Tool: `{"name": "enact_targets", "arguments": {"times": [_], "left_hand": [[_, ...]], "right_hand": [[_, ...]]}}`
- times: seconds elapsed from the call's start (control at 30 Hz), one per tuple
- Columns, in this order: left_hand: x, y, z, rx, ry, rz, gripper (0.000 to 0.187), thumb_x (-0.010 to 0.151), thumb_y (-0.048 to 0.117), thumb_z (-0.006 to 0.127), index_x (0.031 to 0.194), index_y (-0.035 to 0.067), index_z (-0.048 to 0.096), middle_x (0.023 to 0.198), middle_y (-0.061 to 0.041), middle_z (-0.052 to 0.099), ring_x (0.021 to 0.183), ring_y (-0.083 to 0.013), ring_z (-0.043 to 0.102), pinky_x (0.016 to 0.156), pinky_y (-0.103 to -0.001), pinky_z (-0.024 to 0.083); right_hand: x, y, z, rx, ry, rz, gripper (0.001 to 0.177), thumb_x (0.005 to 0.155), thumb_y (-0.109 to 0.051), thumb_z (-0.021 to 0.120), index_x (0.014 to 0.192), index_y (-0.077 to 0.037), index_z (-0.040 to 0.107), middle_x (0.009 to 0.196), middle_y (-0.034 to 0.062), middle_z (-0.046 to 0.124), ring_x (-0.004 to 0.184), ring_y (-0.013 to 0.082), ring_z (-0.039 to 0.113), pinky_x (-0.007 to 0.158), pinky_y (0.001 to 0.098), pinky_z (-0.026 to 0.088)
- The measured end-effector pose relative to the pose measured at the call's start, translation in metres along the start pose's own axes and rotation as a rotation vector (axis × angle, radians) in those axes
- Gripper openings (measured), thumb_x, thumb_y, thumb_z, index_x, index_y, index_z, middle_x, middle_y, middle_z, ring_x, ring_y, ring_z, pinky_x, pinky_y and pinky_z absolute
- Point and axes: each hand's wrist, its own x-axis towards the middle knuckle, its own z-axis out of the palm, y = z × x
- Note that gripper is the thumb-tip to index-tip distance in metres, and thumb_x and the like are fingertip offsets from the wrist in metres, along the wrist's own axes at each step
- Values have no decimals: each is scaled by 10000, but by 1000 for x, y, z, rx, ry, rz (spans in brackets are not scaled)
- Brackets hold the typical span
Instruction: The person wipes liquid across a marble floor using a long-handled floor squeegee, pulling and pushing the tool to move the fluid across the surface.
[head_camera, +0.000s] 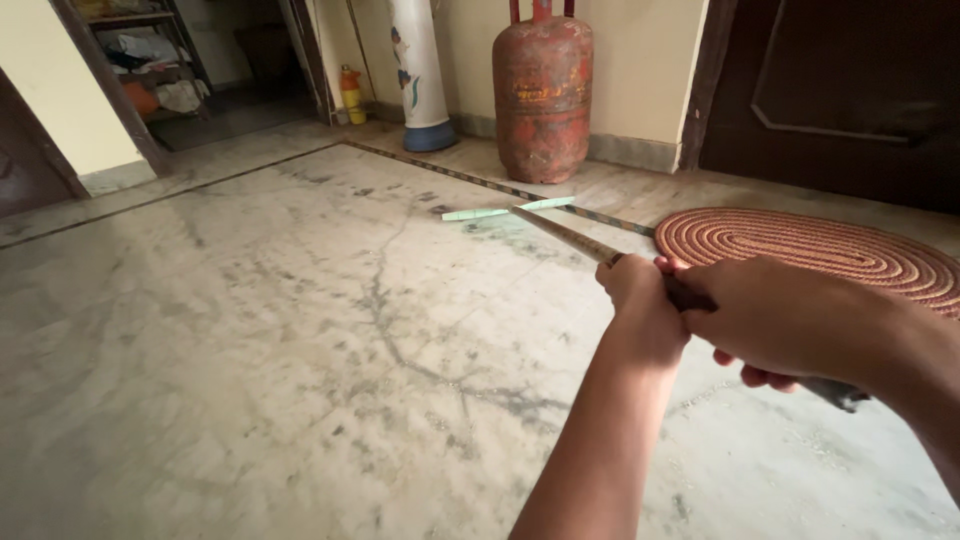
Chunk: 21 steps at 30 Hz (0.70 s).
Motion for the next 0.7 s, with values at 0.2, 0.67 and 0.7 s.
{"name": "enact_targets", "arguments": {"times": [0.2, 0.67, 0.7], "left_hand": [[-13, -1, 6, 39, -7, -3, 159, 974, 62, 293, 916, 21, 436, 758, -75, 509, 553, -159, 497, 492, -290, 470], [-62, 3, 36, 120, -78, 32, 105, 946, 71, 351, 924, 39, 448, 739, -67, 512, 523, -153, 482, 447, -306, 399], [-60, 1, 38, 128, -85, 36, 102, 943, 73, 354, 924, 41, 449, 737, -66, 511, 519, -152, 480, 442, -307, 392]], "right_hand": [[-31, 4, 3, -115, 13, -103, 247, 1064, -193, 460, 1076, -46, 659, 746, 112, 705, 601, 177, 663, 538, 325, 546], [-74, -6, -43, -213, 60, -22, 160, 1091, -224, 447, 1144, -332, 553, 687, 73, 605, 567, 162, 572, 507, 313, 490], [-72, -4, -45, -227, 72, 5, 242, 1089, -219, 454, 1156, -451, 478, 688, 74, 609, 568, 157, 580, 509, 307, 492]]}}
